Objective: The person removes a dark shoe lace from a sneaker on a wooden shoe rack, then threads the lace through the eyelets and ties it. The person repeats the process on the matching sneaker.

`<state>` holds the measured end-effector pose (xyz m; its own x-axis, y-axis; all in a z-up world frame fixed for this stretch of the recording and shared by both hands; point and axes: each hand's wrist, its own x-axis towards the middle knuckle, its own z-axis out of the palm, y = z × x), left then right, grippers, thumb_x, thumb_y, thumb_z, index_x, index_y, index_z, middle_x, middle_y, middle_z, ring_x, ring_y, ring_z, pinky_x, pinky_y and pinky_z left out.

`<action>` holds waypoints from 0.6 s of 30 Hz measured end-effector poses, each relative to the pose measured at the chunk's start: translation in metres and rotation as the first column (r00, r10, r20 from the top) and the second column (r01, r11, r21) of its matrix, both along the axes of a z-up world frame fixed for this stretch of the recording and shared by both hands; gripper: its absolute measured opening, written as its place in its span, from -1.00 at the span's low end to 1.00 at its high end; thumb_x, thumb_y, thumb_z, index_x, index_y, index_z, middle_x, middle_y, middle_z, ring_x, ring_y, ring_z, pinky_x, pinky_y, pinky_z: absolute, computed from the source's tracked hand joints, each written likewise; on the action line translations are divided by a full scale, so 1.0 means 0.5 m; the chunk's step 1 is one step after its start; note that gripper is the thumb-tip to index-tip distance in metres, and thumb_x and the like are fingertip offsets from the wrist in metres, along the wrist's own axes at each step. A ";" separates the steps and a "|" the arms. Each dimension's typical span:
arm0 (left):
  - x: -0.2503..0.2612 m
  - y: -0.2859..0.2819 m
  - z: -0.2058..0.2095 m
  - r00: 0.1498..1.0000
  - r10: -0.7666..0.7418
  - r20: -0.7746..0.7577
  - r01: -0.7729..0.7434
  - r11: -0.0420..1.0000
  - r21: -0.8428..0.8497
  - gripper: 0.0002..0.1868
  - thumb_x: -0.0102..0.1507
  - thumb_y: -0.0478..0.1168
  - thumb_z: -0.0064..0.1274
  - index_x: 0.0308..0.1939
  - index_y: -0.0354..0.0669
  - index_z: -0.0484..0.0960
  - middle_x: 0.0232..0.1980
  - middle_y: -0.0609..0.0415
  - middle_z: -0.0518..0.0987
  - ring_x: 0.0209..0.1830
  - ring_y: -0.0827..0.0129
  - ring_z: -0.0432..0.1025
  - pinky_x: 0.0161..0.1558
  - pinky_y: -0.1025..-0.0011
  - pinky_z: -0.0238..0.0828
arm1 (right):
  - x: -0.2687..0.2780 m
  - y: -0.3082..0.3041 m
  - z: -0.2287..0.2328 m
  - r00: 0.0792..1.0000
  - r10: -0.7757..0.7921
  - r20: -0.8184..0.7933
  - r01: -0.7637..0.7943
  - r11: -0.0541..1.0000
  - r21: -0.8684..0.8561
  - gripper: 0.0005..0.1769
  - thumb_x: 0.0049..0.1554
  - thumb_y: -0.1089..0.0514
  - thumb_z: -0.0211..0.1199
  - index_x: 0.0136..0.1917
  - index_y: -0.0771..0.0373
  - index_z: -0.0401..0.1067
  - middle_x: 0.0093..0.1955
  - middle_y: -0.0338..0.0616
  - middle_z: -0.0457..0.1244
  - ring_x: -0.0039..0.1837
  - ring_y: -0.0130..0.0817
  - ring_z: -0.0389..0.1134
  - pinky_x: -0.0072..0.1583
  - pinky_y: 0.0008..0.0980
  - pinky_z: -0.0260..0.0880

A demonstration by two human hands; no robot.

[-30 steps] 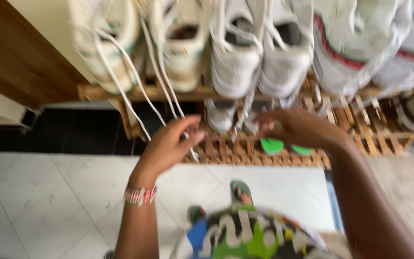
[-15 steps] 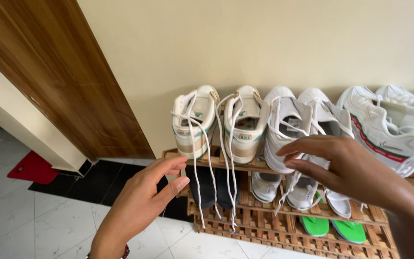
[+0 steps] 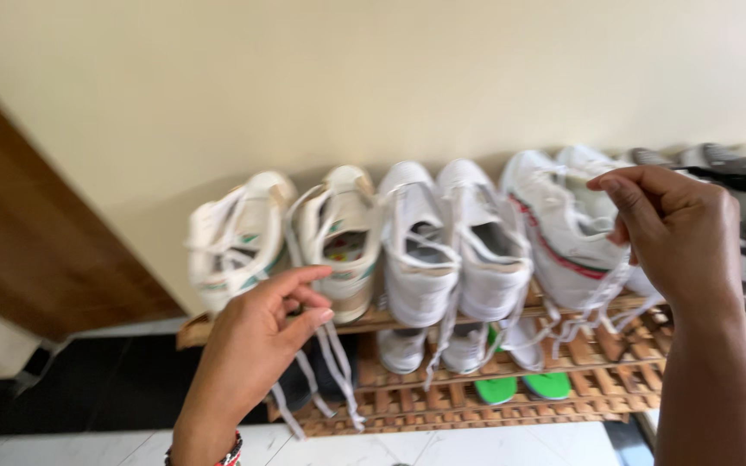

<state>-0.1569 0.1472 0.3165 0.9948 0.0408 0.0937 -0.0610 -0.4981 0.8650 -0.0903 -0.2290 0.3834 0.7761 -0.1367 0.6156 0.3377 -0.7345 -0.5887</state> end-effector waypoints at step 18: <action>0.160 -0.042 -0.002 0.874 -0.136 0.467 0.015 0.968 0.252 -0.74 0.29 -0.19 0.10 0.05 -0.06 0.65 0.14 0.07 0.67 0.19 0.09 0.47 0.35 0.10 0.12 | 0.070 0.047 -0.064 0.976 0.017 -0.215 -0.068 0.971 -0.230 -0.77 0.06 0.07 0.37 0.00 0.13 0.62 0.04 -0.21 0.44 -0.03 -0.29 0.46 -0.23 -0.28 0.45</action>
<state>-0.0771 0.1263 0.3157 0.8242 -0.1155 0.5544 -0.4816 -0.6580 0.5789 -0.0554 -0.2057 0.3517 0.8932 0.0282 0.4487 0.2590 -0.8481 -0.4623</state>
